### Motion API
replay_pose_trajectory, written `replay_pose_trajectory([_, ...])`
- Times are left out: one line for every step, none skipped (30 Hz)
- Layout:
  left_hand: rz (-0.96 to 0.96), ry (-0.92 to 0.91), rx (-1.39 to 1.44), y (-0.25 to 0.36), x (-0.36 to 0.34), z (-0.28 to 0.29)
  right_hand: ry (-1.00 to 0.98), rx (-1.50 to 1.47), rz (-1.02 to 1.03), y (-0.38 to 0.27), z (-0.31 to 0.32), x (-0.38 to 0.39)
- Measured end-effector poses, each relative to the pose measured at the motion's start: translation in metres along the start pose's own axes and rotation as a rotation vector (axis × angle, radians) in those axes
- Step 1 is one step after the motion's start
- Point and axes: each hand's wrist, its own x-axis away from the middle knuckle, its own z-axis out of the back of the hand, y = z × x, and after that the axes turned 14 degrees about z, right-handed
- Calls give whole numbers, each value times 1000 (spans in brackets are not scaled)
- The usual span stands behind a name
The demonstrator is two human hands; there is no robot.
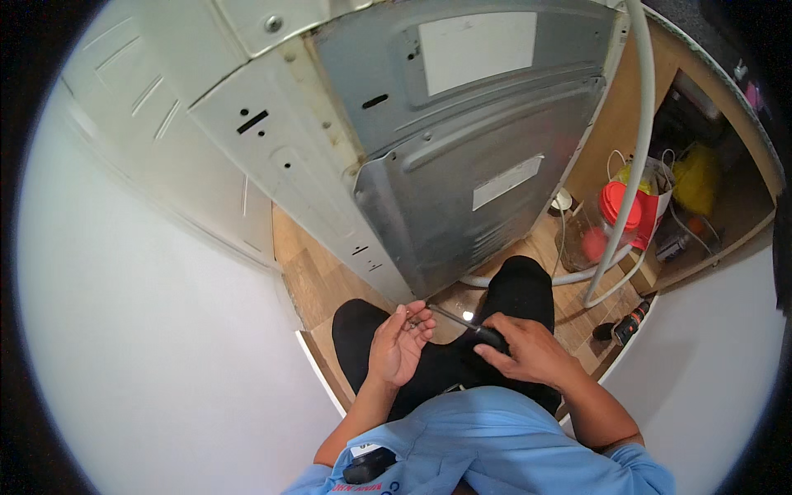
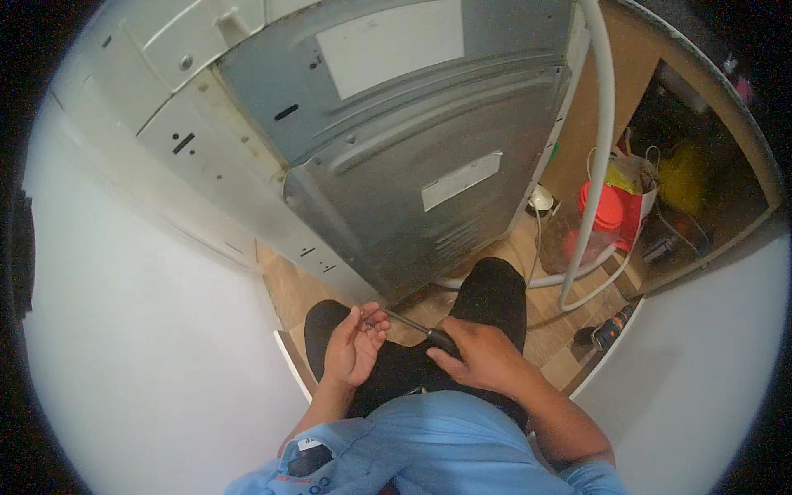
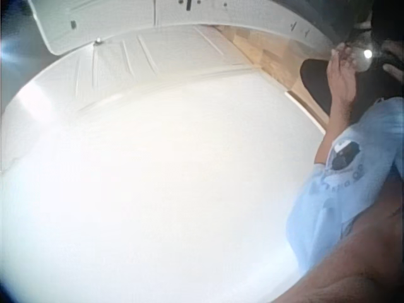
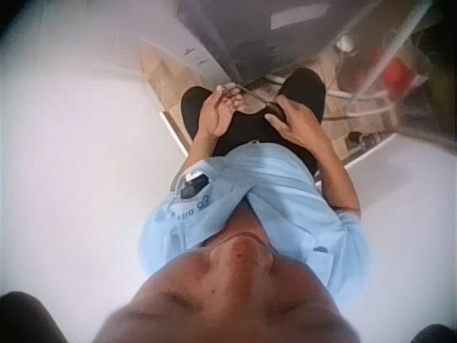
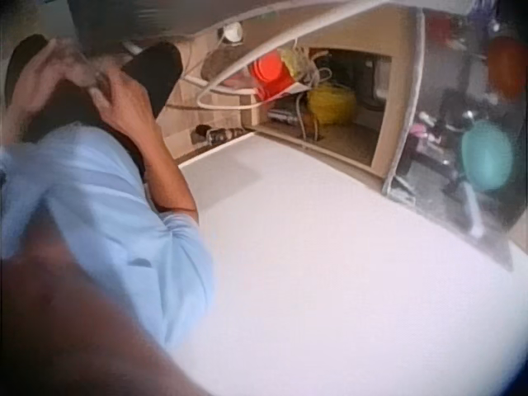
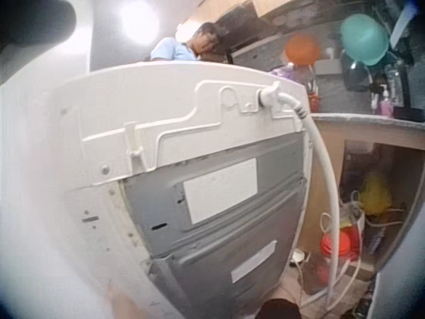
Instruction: The person kneels behind a top-loading washing machine and uses a screwdriver to remove screws from the back panel. After removing the panel, the person stands and uses a mop to clean the floor area around the appliance.
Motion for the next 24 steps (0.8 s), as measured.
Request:
replay_pose_trajectory([-6, -30, -2, 1, 0, 1, 17, -14, -8, -2, 3, 2])
replay_pose_trajectory([4, -34, 18, 2, 1, 1, 27, -18, -1, -4, 5, 2])
replay_pose_trajectory([18, -45, 34, 3, 1, -1, 44, -19, 2, -5, 7, 3])
replay_pose_trajectory([32, -57, 49, 3, 1, -1, 62, -20, 3, -5, 8, 5])
replay_pose_trajectory([40, -97, 56, 2, 1, 2, 60, -18, 17, -4, 8, 6])
replay_pose_trajectory([47, -142, 61, 3, -1, 4, 60, -13, 30, -2, 9, 7])
replay_pose_trajectory([54, -187, 66, 3, -2, 5, 62, -9, 44, -2, 10, 8])
replay_pose_trajectory([44, -187, 54, 2, -1, 4, 49, -6, 40, -2, 11, 8])
replay_pose_trajectory([36, -190, 40, 2, 0, 0, 40, -1, 33, -3, 12, 9])
replay_pose_trajectory([29, -194, 26, 2, 1, -3, 32, 3, 26, -3, 14, 9])
replay_pose_trajectory([23, -188, 11, 2, 0, -4, 51, 11, 62, -1, 13, 10])
replay_pose_trajectory([22, -184, -6, 2, 1, -3, 74, 19, 93, 3, 10, 12])
replay_pose_trajectory([23, -181, -24, 2, 2, -1, 99, 28, 122, 6, 8, 14])
replay_pose_trajectory([16, -201, -38, 2, 1, 0, 72, 30, 119, 6, 9, 16])
replay_pose_trajectory([13, -218, -56, 1, 0, 2, 49, 28, 115, 7, 12, 17])
replay_pose_trajectory([10, -237, -74, 2, -1, 3, 28, 26, 110, 8, 13, 19])
replay_pose_trajectory([7, -202, -99, 3, 2, 2, 17, 7, 119, 8, 13, 20])
replay_pose_trajectory([1, -192, -146, 4, 2, 3, 11, -3, 127, 8, 14, 19])
replay_pose_trajectory([2, -186, -194, 4, 2, 7, 10, -14, 127, 9, 14, 21])
replay_pose_trajectory([2, -181, -243, 5, 0, 10, 13, -21, 136, 12, 12, 22])
replay_pose_trajectory([-17, -169, -235, 3, -1, 13, 14, -29, 141, 15, 8, 23])
replay_pose_trajectory([-5, -146, -259, 2, 0, 12, 18, -41, 145, 17, 6, 25])
replay_pose_trajectory([6, -124, -283, 2, 3, 7, 20, -41, 145, 17, 6, 27])
replay_pose_trajectory([12, -98, -307, 3, 4, 5, 25, -34, 135, 17, 4, 29])
